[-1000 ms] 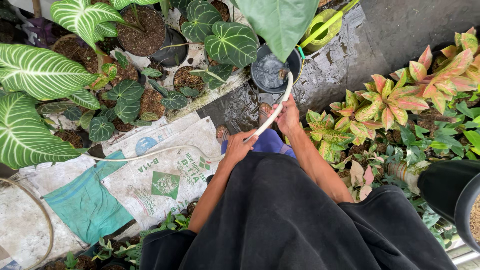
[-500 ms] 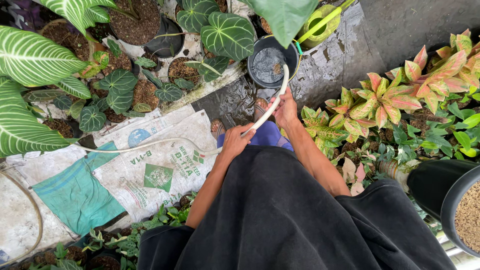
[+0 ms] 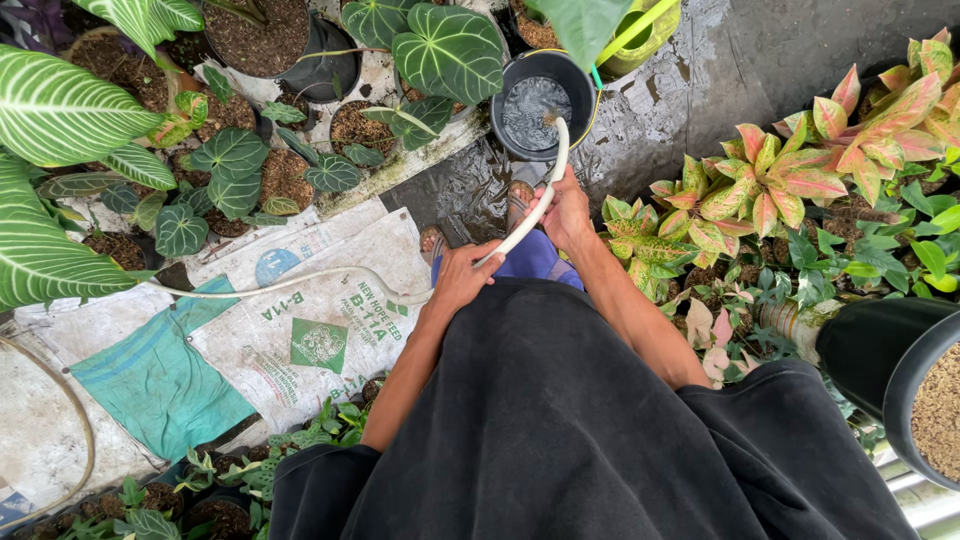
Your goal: The person holds a white hose and fills a black bucket with water. They briefly use a sponge to agitate the water inside the bucket, then continue filling it. The person also picks up a green watering can and places it nearby.
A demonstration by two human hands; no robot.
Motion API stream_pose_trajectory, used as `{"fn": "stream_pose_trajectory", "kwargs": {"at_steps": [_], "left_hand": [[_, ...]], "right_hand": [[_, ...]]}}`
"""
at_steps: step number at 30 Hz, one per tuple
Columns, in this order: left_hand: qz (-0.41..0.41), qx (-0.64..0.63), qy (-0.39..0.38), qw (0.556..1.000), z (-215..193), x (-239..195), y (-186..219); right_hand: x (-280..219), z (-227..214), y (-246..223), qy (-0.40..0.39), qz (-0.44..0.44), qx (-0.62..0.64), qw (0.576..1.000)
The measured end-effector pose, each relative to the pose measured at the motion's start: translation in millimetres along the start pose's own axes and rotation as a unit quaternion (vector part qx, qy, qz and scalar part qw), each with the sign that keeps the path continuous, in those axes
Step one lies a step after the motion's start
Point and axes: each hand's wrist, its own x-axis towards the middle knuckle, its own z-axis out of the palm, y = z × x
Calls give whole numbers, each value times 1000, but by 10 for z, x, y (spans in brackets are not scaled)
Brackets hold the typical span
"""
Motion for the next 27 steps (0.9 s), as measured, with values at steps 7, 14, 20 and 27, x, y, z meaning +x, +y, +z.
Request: {"fn": "stream_pose_trajectory", "kwargs": {"at_steps": [7, 14, 20, 27], "left_hand": [[3, -8, -5, 1000, 25, -51, -20], [8, -20, -5, 1000, 9, -30, -27], [15, -13, -11, 1000, 0, -22, -26], [14, -11, -4, 1000, -7, 1, -36]], "right_hand": [[-120, 17, 6, 17, 0, 9, 1000], [-37, -11, 49, 23, -2, 25, 999], [-16, -6, 53, 25, -3, 30, 999], [-46, 79, 13, 20, -9, 20, 1000]]}}
